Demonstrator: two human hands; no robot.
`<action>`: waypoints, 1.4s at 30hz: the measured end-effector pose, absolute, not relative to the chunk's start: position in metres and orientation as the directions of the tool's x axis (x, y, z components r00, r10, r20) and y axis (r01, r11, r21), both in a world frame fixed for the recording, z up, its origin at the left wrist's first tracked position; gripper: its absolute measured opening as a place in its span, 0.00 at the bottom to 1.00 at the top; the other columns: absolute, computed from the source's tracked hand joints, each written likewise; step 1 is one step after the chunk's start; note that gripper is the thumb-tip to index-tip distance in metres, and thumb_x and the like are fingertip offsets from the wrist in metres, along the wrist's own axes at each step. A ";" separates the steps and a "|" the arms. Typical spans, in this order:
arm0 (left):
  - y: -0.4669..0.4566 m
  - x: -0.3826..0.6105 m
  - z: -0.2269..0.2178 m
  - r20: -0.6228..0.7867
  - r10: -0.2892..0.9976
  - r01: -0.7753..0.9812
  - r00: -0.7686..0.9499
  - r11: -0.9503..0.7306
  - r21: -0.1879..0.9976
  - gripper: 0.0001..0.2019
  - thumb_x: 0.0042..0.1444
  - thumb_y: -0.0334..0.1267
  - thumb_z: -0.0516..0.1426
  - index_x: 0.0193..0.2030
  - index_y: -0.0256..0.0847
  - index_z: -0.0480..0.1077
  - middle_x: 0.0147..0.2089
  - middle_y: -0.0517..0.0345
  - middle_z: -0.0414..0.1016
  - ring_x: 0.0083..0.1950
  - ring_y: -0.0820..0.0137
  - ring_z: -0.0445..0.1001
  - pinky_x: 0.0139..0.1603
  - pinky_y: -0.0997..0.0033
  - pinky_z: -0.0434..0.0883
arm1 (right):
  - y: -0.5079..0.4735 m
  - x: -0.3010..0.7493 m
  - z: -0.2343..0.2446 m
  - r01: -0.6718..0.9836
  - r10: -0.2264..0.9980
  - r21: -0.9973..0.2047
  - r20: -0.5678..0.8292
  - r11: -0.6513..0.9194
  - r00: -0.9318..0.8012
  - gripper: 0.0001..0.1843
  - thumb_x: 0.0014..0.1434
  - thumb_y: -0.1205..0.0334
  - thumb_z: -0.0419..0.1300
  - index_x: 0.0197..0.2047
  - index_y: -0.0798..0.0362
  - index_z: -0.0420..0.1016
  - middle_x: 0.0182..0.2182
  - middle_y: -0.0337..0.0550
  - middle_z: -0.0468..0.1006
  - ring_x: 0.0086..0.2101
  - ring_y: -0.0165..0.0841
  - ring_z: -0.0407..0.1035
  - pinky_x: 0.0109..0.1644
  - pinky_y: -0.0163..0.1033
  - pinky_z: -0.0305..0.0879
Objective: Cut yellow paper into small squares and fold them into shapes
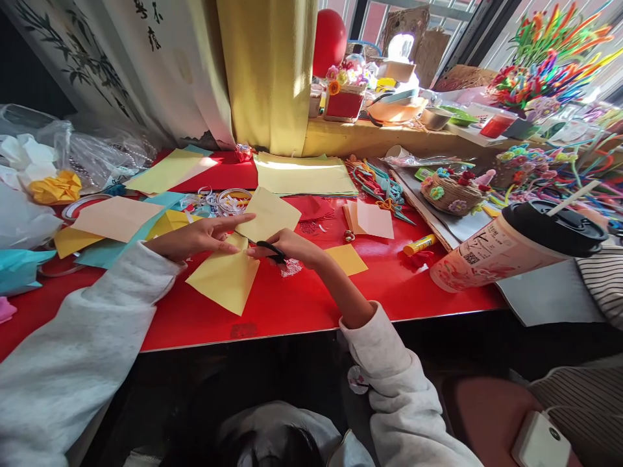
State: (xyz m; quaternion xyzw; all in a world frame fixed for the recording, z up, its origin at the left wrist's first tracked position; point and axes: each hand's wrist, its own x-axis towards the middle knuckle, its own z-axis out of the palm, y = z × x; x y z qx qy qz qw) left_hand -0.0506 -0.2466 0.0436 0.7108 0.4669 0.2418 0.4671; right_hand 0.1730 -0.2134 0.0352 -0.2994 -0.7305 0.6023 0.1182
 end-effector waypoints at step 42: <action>-0.234 -0.062 0.033 -0.107 0.942 0.431 0.318 -0.043 0.901 0.15 0.45 0.41 0.63 0.43 0.46 0.76 0.44 0.56 0.75 0.44 0.67 0.71 0.44 0.69 0.68 | -0.193 0.197 0.037 -0.042 0.926 -0.985 0.170 0.166 -0.337 0.23 0.53 0.41 0.57 0.33 0.55 0.71 0.22 0.37 0.63 0.20 0.23 0.57 0.22 0.33 0.52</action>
